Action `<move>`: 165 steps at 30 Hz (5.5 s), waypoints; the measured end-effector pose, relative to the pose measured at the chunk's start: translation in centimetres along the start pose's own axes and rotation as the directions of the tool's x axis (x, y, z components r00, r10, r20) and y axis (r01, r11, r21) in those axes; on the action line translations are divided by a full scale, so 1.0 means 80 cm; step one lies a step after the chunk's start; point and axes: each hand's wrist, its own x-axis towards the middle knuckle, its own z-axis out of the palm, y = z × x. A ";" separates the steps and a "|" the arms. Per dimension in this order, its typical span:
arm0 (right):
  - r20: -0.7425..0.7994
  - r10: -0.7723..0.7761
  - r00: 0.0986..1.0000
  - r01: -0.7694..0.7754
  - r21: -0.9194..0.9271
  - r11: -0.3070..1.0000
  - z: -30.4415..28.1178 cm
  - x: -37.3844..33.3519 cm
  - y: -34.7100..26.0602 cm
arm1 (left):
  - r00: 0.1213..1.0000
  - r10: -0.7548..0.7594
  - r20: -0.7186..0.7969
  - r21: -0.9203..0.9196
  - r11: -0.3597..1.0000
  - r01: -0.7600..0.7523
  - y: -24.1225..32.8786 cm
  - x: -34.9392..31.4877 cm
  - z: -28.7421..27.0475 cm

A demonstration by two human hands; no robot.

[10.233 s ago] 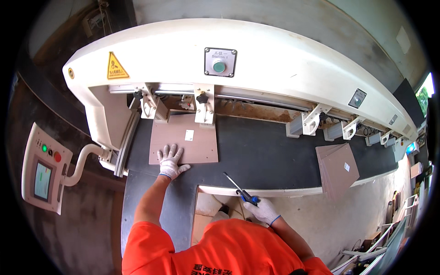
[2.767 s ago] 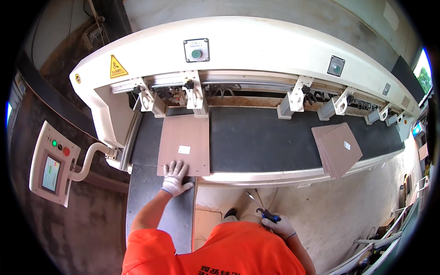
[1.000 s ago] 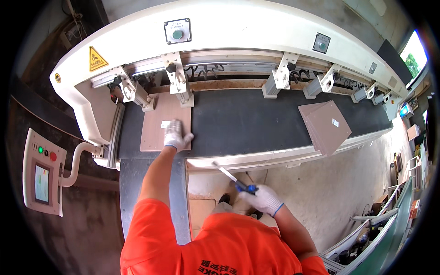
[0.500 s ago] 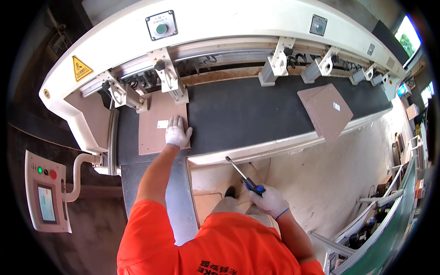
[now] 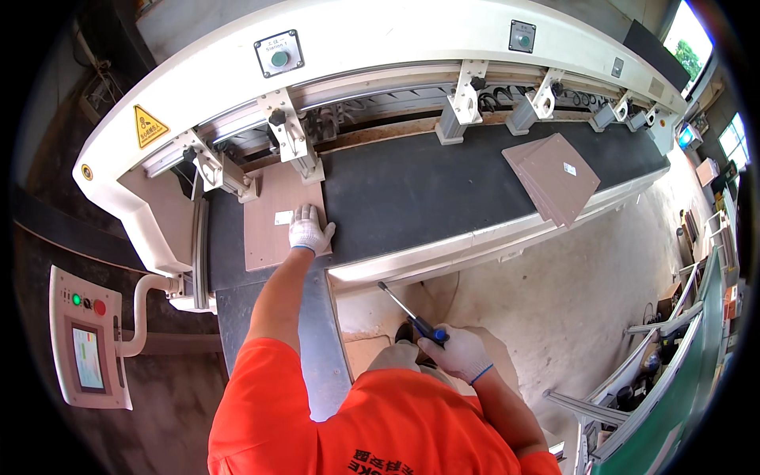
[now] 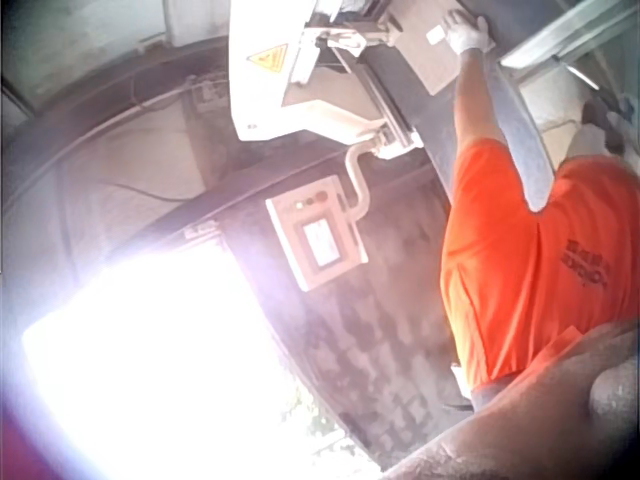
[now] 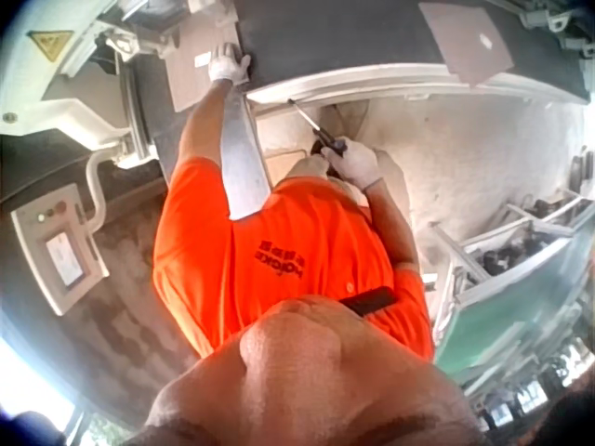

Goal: The person operates a large industrial machine in a workshop, repeatedly placing rectangular panels onto the machine bed and using a screwdriver to press a green button to start the cycle. After each cycle, the person removes the processed panel and places it on a nearby green table.

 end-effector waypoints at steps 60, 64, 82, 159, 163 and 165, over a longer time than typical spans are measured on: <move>-0.025 0.042 0.999 -0.039 0.122 0.992 0.071 -0.025 0.027 | 0.946 -0.080 -0.315 -0.145 0.989 0.035 -0.029 -0.142 0.013; -0.044 0.009 0.999 -0.005 0.083 0.997 0.065 -0.011 0.019 | 0.977 -0.055 -0.208 -0.117 0.993 0.031 0.012 -0.121 0.019; -0.009 -0.069 0.998 0.069 0.119 0.991 0.062 0.003 0.034 | 0.964 -0.254 0.082 -0.085 0.962 0.261 0.058 -0.094 -0.034; -0.642 -0.537 0.547 0.402 -0.362 0.841 -0.189 0.207 -0.347 | 0.942 -0.255 -0.218 -0.022 0.966 0.256 -0.104 -0.071 0.013; -0.605 -0.591 0.533 0.481 -0.359 0.800 -0.168 0.160 -0.333 | 0.953 -0.096 -0.287 -0.036 0.995 0.090 -0.117 -0.082 0.018; -0.576 -0.612 0.541 0.485 -0.382 0.787 -0.134 0.144 -0.277 | 0.952 -0.034 -0.305 -0.052 0.998 0.019 -0.115 -0.073 0.026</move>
